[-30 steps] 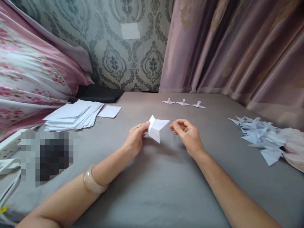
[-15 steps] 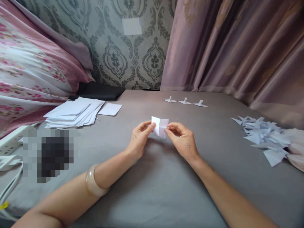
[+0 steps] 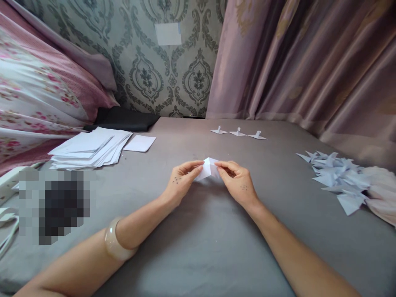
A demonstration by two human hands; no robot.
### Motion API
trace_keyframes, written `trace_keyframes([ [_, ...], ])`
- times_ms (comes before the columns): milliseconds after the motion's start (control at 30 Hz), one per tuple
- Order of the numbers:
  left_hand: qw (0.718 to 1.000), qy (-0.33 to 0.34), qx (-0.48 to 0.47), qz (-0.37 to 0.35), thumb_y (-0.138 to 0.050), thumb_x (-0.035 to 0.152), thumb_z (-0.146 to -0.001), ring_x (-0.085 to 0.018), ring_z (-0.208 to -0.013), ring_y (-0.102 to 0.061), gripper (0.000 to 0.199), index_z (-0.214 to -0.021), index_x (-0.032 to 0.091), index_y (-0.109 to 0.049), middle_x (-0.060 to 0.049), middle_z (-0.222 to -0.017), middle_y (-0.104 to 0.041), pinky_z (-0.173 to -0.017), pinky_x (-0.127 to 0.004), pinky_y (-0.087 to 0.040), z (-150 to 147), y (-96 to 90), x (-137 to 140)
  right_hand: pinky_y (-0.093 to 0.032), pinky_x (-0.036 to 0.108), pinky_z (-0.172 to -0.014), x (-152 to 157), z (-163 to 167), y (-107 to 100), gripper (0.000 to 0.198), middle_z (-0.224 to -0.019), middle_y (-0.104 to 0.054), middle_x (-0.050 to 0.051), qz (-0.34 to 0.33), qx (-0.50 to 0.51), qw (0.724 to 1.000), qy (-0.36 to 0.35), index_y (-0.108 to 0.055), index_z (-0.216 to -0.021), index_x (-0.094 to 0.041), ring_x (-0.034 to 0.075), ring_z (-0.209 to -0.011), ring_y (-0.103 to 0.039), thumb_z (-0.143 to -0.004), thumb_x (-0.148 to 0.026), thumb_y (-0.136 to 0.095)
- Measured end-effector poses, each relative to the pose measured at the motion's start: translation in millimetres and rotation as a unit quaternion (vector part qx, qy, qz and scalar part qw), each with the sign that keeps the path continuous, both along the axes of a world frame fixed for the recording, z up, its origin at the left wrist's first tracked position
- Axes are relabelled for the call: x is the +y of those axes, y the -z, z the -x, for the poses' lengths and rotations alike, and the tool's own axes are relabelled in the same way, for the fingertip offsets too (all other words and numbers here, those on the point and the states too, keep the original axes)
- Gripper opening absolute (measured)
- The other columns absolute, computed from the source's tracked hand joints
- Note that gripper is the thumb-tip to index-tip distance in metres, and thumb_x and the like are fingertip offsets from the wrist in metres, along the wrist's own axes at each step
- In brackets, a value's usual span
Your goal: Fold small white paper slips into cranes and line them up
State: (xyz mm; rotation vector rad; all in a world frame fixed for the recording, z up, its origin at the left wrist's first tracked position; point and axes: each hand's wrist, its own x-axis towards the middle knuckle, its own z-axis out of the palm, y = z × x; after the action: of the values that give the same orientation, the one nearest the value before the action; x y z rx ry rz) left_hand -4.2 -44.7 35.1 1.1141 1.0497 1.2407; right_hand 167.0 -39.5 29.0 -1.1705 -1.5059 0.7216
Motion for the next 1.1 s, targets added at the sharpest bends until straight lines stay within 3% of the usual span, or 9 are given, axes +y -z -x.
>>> trace_keyframes([
  [300,0.998,-0.005,0.063,0.017,-0.077,0.039,-0.067,-0.02,-0.087,-0.064,0.031,-0.09,0.019,-0.075,-0.005,-0.093,-0.074,-0.079,-0.027,-0.046,6.2,1.2,4.5,-0.051,0.031,-0.074,3.1,2.0,6.2,0.022,-0.088,-0.071,0.006,0.073,0.057,0.996,-0.008,-0.073,-0.089,-0.018,0.017,-0.076,-0.064,-0.071,-0.03,-0.067],
  [1100,0.999,0.024,0.016,-0.018,-0.077,0.033,-0.066,-0.017,-0.085,-0.064,0.021,-0.083,0.02,-0.076,-0.004,-0.087,-0.074,-0.085,-0.028,-0.045,5.5,10.2,11.3,-0.05,0.03,-0.073,0.0,5.1,2.4,0.019,-0.085,-0.072,0.005,0.053,0.046,0.997,-0.025,-0.074,-0.086,-0.02,0.017,-0.075,-0.065,-0.074,-0.034,-0.067],
])
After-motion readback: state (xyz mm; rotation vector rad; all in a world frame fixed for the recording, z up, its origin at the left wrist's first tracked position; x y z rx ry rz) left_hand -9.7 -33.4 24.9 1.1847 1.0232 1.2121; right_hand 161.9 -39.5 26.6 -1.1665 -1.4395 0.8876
